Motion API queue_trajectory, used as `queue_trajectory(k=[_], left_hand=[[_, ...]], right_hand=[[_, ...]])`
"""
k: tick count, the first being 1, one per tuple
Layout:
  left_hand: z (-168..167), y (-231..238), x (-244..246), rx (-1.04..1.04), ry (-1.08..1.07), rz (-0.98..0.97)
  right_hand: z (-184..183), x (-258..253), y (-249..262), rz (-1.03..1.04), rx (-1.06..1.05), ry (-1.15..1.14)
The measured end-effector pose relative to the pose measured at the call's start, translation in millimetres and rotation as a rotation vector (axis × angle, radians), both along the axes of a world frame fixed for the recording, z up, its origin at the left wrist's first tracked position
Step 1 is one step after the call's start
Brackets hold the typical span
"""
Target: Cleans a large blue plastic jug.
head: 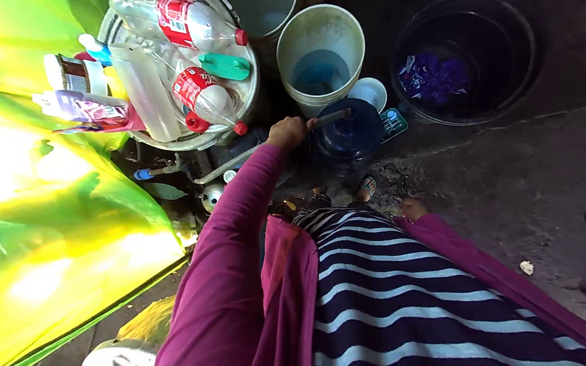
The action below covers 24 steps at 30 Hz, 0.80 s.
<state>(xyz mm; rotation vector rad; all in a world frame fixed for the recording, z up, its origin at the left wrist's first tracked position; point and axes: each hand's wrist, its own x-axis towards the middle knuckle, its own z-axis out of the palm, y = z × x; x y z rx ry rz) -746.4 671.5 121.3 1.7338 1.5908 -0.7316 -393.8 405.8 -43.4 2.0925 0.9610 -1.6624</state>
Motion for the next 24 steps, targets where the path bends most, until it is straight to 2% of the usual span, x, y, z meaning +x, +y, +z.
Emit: queue_trajectory(k=[24], left_hand=[[0.3,-1.9,0.6,-0.005,-0.007,0.004]], right_hand=[[-4.3,-2.7,-5.3,-0.033,0.028,-0.003]])
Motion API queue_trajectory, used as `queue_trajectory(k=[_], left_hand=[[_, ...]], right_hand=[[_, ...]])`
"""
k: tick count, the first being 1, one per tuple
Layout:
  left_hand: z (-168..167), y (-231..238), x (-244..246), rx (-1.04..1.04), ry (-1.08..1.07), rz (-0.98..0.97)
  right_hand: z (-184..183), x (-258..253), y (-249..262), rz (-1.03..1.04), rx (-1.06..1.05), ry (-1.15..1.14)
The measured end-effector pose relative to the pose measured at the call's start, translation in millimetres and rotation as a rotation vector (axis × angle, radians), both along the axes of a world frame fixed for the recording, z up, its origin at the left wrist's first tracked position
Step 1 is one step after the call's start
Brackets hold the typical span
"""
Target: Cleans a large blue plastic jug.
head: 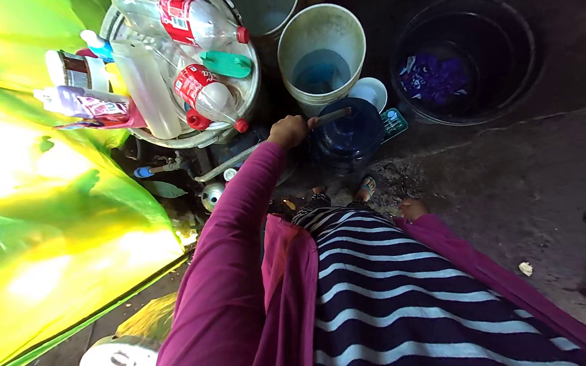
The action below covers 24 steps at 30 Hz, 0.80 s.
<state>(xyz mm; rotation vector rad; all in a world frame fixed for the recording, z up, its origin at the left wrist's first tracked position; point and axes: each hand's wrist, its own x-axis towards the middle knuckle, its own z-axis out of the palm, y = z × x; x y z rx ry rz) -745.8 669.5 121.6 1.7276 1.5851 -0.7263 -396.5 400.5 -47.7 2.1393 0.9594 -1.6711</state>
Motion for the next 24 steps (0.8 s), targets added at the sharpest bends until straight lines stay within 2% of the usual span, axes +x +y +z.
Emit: queue_trajectory(k=[7,13,24], left_hand=[[-1,0,0,-0.008,-0.008,0.011],[-1,1,1,-0.017,-0.005,0.027],[-3,1,2,-0.021,0.014,0.003]], right_hand=[[-3,0,-1,-0.024,0.000,0.015],[11,0,6,0.105,-0.053,0.013],[4,0,15,0.226,-0.067,-0.011]])
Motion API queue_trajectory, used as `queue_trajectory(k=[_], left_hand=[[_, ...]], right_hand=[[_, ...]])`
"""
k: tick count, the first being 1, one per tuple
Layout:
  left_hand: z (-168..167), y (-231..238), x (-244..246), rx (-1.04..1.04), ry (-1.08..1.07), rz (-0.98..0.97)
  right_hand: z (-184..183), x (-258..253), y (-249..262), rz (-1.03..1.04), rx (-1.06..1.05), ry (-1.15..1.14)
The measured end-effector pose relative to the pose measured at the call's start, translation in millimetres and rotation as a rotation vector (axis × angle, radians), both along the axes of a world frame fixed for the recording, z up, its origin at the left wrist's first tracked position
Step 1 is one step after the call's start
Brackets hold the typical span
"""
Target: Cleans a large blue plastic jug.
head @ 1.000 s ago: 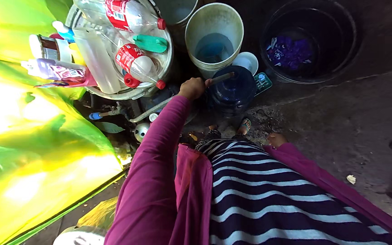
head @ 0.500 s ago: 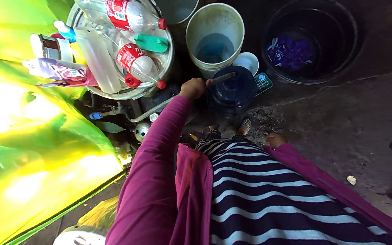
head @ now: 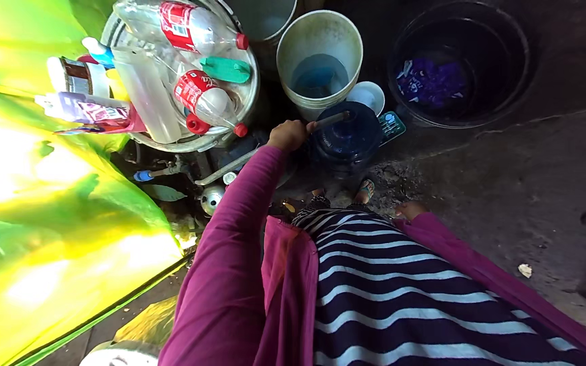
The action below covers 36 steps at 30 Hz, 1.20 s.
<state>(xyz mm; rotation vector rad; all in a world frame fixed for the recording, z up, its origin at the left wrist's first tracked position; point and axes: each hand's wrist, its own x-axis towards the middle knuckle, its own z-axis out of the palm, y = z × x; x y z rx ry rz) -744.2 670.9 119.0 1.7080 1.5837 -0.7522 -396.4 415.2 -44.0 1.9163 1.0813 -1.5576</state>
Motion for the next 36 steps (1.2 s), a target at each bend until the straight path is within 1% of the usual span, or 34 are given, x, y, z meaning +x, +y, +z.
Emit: queue_trajectory(k=[4,7,11,18,23,26,29,36], left_hand=[[0,0,1,-0.001,-0.001,0.005],[2,-1,2,-0.005,-0.002,0.012],[-1,-1,2,-0.006,0.005,0.008],[1,0,4,-0.010,0.013,0.002],[1,0,4,-0.006,-0.004,0.004],[1,0,5,-0.010,0.008,0.005],[-2,0,4,-0.012,0.005,0.010],[-1,0,5,-0.008,0.002,0.016]], right_hand=[[-8,2,-3,-0.002,-0.023,0.060],[-2,1,-2,0.030,-0.054,0.091],[10,-2,1,0.063,-0.067,0.085],[13,2,2,0.052,-0.062,0.091],[3,9,-1,0.058,-0.058,0.089],[3,9,1,0.077,-0.072,0.081],[7,8,3,0.044,-0.065,0.070],[10,8,6,0.047,-0.050,0.070]])
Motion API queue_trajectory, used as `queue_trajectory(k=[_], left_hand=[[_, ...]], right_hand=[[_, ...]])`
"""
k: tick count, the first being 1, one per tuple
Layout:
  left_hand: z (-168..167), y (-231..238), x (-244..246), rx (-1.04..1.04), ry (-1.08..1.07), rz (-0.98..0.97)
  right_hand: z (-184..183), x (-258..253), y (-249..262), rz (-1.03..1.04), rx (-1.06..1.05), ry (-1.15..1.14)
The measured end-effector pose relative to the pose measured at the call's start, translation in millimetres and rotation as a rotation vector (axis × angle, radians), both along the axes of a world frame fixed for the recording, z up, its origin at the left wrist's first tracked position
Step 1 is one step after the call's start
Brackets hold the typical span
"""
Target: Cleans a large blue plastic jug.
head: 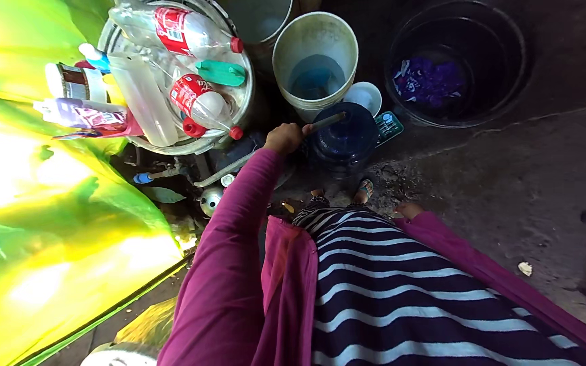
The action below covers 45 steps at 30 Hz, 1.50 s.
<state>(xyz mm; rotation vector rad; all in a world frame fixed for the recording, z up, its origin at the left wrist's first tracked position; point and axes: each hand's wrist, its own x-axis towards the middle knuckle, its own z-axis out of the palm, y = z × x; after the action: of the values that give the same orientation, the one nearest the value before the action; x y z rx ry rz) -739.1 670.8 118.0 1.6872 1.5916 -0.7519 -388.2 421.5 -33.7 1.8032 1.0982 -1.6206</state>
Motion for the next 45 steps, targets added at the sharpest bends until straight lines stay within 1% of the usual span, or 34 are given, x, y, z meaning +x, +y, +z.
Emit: queue_trajectory(k=[4,7,9,10,12,13,16,17,20,21,23,27,29,30,31,32,33,34,35,38,40,41,42,43,45], left_hand=[[-2,0,-1,-0.007,0.003,-0.003],[-7,0,-1,-0.002,0.010,0.006],[-10,1,-1,0.008,0.023,0.022],[-12,1,-1,0.010,0.035,0.021],[-16,0,0,0.013,0.049,0.010],[-17,1,0,0.015,0.046,0.006],[-19,0,0,0.029,0.052,-0.007],[-20,-1,0,0.035,0.057,-0.016],[-19,-2,-1,0.045,0.059,-0.026],[-18,-2,-1,0.041,0.065,-0.027],[-17,-2,0,0.035,0.081,-0.025],[-14,-3,1,0.035,0.088,-0.032],[-13,-3,1,0.033,0.087,-0.038],[-13,-3,1,0.037,0.088,-0.037],[-13,-3,2,0.041,0.093,-0.033],[-14,-3,2,0.044,0.094,-0.026],[-15,-3,1,0.045,0.097,-0.021],[-15,-4,1,0.044,0.096,-0.015],[-15,-4,1,0.043,0.094,-0.013],[-18,-3,-1,0.042,0.094,-0.012],[-18,-4,-1,0.036,0.090,-0.002],[-18,-4,-2,0.039,0.090,0.001],[-18,-5,-2,0.041,0.087,0.001],[-18,-5,-2,0.042,0.082,-0.003],[-18,-4,-2,0.038,0.067,-0.006]], right_hand=[[4,-1,1,-0.024,0.017,-0.013],[16,-7,6,-0.141,0.067,-0.032],[15,-9,11,-0.255,0.117,-0.013],[4,-8,9,-0.317,0.171,-0.007],[-26,-5,-4,-0.411,0.351,-0.008],[-31,-5,-4,-0.438,0.392,-0.004],[-35,-9,-5,-0.463,0.440,-0.013],[-33,-8,-4,-0.452,0.383,0.005],[-63,-8,-25,-0.425,0.408,-0.009],[-68,-8,-31,-0.399,0.388,-0.023],[-66,-7,-38,-0.327,0.287,-0.042],[-49,-8,-42,-0.293,0.219,-0.045],[-14,-8,-20,-0.319,0.151,0.011],[-8,-7,-13,-0.366,0.173,0.029],[-19,-7,-14,-0.414,0.250,0.024],[-39,-7,-18,-0.450,0.343,0.019],[-53,-6,-18,-0.458,0.405,0.019],[-59,-7,-14,-0.456,0.431,0.023],[-57,-9,-7,-0.467,0.422,0.036],[-37,-22,16,-0.612,0.384,0.104],[-8,-30,33,-0.671,0.363,0.177],[7,-33,41,-0.706,0.399,0.218],[31,-37,50,-0.752,0.453,0.277],[66,-40,62,-0.804,0.542,0.352],[160,-42,88,-0.864,0.791,0.546]])
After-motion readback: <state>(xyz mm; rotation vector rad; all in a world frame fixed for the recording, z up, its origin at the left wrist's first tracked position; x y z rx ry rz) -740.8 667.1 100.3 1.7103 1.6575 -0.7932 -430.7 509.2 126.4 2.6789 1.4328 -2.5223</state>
